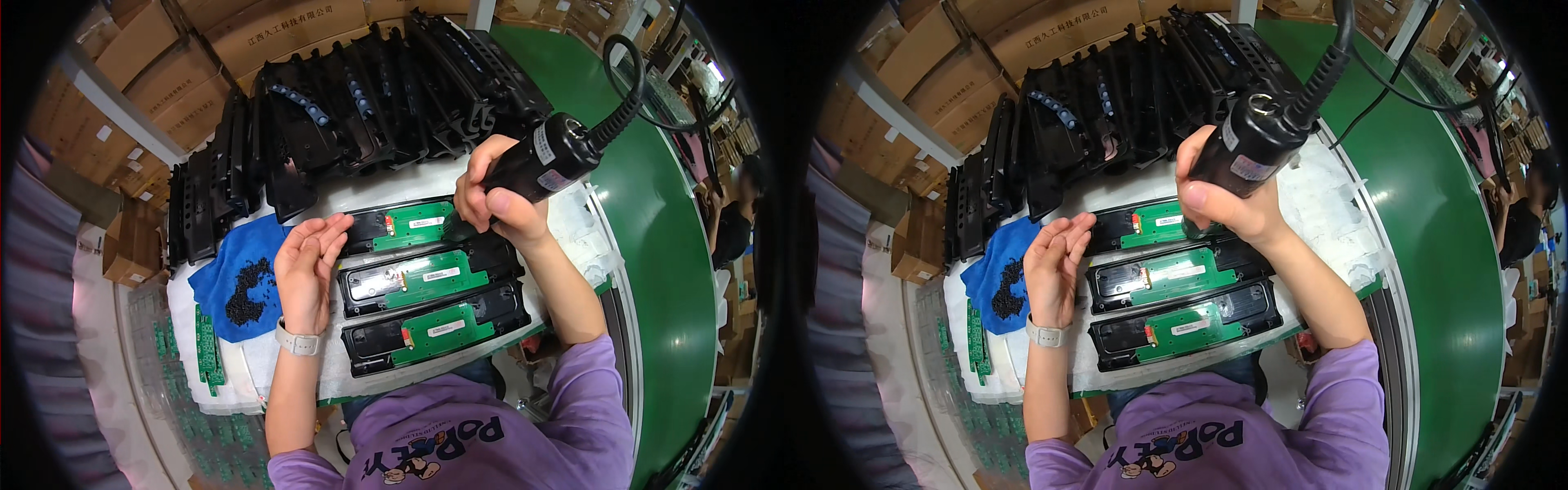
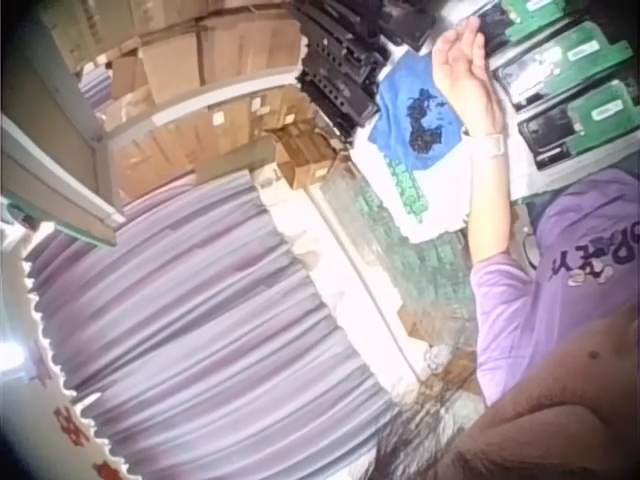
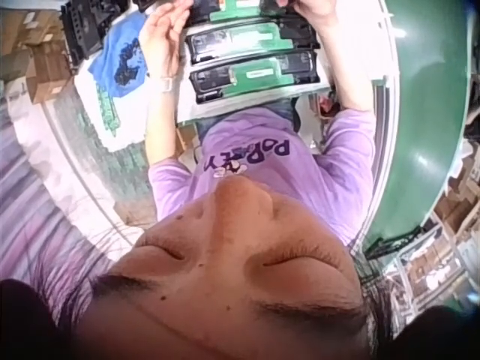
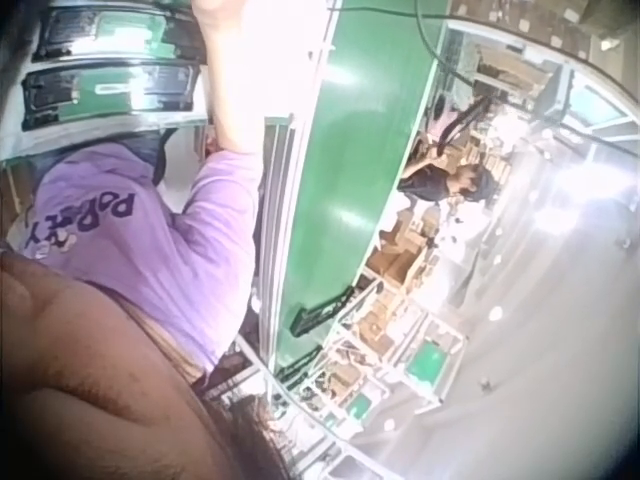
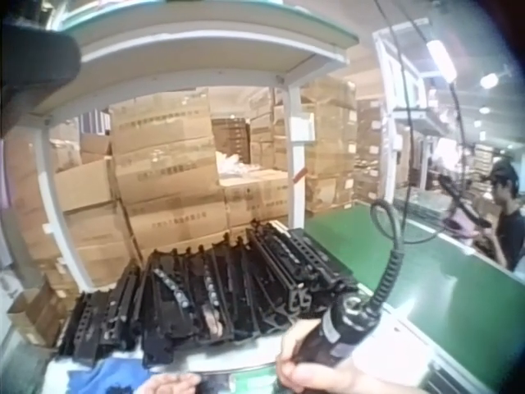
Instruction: The worker is attaching small green circuit boards to black toner cartridges and securing them using an electric screwdriver.
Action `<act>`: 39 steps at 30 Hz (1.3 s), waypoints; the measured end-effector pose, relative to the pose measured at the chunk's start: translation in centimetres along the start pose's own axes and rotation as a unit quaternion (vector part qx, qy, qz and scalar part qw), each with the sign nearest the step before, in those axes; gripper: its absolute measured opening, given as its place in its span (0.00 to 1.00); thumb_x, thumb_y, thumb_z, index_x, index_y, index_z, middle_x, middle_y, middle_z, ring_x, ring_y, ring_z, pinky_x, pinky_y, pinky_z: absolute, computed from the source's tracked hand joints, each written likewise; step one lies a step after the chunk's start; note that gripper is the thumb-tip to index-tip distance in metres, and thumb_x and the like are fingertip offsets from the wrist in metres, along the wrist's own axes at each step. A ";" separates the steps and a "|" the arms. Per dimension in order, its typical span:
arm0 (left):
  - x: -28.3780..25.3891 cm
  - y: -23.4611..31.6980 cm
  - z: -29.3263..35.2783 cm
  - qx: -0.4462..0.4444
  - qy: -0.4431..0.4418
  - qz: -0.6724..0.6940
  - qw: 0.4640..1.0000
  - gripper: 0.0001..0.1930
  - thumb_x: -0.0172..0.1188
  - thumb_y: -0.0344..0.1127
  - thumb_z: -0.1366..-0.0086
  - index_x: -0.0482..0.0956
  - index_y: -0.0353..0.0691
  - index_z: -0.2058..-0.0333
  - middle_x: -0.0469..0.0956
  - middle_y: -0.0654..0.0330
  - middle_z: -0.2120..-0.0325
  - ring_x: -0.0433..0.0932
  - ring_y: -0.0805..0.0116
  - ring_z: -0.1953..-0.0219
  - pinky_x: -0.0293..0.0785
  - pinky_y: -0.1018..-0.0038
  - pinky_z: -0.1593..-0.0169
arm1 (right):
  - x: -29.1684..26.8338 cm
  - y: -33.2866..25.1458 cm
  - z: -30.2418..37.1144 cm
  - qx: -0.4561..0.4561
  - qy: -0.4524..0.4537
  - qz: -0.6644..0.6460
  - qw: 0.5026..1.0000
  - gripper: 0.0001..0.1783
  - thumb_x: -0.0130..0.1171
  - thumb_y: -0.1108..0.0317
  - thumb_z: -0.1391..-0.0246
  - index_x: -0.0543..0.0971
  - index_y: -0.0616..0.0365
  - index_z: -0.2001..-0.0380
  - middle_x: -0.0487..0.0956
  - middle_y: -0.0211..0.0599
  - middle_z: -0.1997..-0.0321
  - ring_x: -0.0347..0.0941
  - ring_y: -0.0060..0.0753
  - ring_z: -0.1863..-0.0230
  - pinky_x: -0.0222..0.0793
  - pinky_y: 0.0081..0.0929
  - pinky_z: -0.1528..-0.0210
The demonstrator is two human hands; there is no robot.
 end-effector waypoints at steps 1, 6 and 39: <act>0.0 0.0 -0.1 -0.001 0.000 0.000 1.000 0.09 0.37 0.24 0.35 0.66 0.28 0.60 0.70 0.40 0.56 0.74 0.55 0.53 0.73 0.73 0.51 | 0.0 0.0 0.1 0.015 0.002 0.032 0.999 0.19 0.60 0.62 0.58 0.65 0.61 0.70 0.64 0.29 0.87 0.60 0.21 0.90 0.55 0.18 0.86; 0.3 -0.1 -0.4 0.011 0.042 -0.060 0.997 0.09 0.40 0.31 0.33 0.68 0.32 0.61 0.76 0.46 0.66 0.79 0.66 0.68 0.75 0.81 0.68 | 0.1 0.1 0.4 0.009 -0.021 -0.005 1.000 0.13 0.60 0.72 0.59 0.68 0.62 0.70 0.70 0.30 0.83 0.63 0.16 0.86 0.59 0.13 0.84; -0.2 -1.7 -2.1 0.046 -0.043 -0.247 0.967 0.06 0.57 0.29 0.42 0.77 0.31 0.68 0.75 0.63 0.80 0.65 0.84 0.84 0.60 0.87 0.80 | 1.8 0.0 0.7 0.033 -0.083 0.178 0.980 0.11 0.65 0.74 0.69 0.73 0.58 0.78 0.71 0.23 0.80 0.66 0.14 0.77 0.61 0.15 0.75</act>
Point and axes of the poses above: each hand's wrist, its own z-axis away from the middle knuckle, its own x-axis out of the palm, y = z × x, the point moved 2 cm from there along -z, towards the middle knuckle
